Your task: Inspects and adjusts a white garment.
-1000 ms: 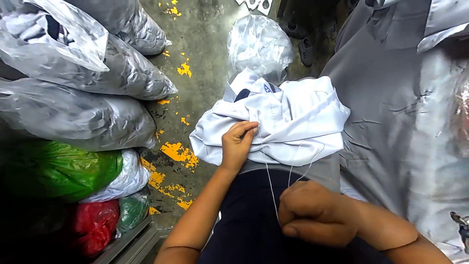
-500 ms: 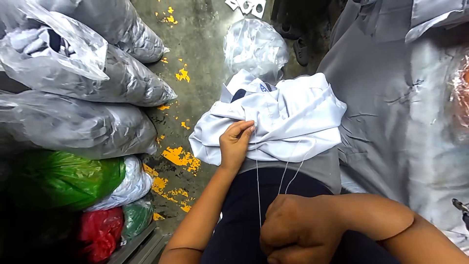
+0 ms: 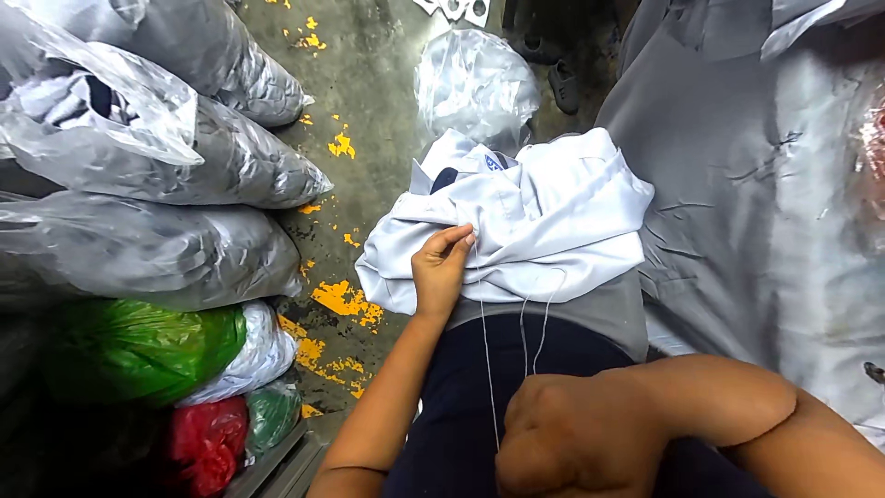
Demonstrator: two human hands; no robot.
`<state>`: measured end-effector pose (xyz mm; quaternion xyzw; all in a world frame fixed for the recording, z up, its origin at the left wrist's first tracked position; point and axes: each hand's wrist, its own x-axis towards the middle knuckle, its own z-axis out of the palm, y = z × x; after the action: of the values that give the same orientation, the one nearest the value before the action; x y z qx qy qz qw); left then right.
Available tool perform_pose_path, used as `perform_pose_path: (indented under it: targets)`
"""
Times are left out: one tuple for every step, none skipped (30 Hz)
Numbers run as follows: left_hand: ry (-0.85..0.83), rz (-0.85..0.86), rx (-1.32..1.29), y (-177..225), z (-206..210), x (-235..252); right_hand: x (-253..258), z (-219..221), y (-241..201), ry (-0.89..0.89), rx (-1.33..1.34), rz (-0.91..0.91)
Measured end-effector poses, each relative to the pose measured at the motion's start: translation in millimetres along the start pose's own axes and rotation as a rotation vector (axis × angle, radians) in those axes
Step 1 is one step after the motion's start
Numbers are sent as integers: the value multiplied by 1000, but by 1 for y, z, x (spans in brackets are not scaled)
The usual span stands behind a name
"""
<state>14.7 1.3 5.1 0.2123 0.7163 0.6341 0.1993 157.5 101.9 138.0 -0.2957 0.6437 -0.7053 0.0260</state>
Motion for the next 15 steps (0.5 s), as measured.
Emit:
perform_pose_path:
  targets:
    - [3, -1, -7, 0, 0, 1, -1, -2, -3, 6, -4, 1]
    - [11, -6, -22, -1, 1, 2, -4, -3, -7, 6, -5, 3]
    - [17, -14, -36, -1, 1, 3, -6, -2, -10, -3, 14, 2]
    - [21, -26, -44, -2, 1, 3, -9, -2, -12, -16, 36, -1]
    - [24, -38, -47, -2, 1, 3, -12, -4, -12, -20, 45, 1]
    - [24, -50, -48, -2, 0, 5, -16, -8, -13, -6, 30, 11]
    - [24, -63, -50, -2, -1, 7, -24, -16, -15, 27, -9, 42]
    - [23, -71, -58, -1, -3, 10, -36, -26, -21, 83, -92, 104]
    - [19, -72, -67, 0, -5, 11, -51, -37, -28, 164, -228, 202]
    - [11, -71, -70, 1, -7, 11, -68, -48, -35, 250, -427, 344]
    - [4, -67, -71, 3, -9, 11, -83, -57, -41, 348, -683, 534]
    - [-1, -58, -74, 5, -9, 11, -89, -62, -41, 456, -943, 755]
    - [-4, -49, -75, 6, -9, 10, -88, -67, -38, 542, -1084, 977]
    - [-10, -44, -74, 8, -8, 9, -84, -70, -33, 607, -1117, 1119]
    - [-17, -34, -72, 9, -7, 9, -79, -71, -26, 651, -1105, 1135]
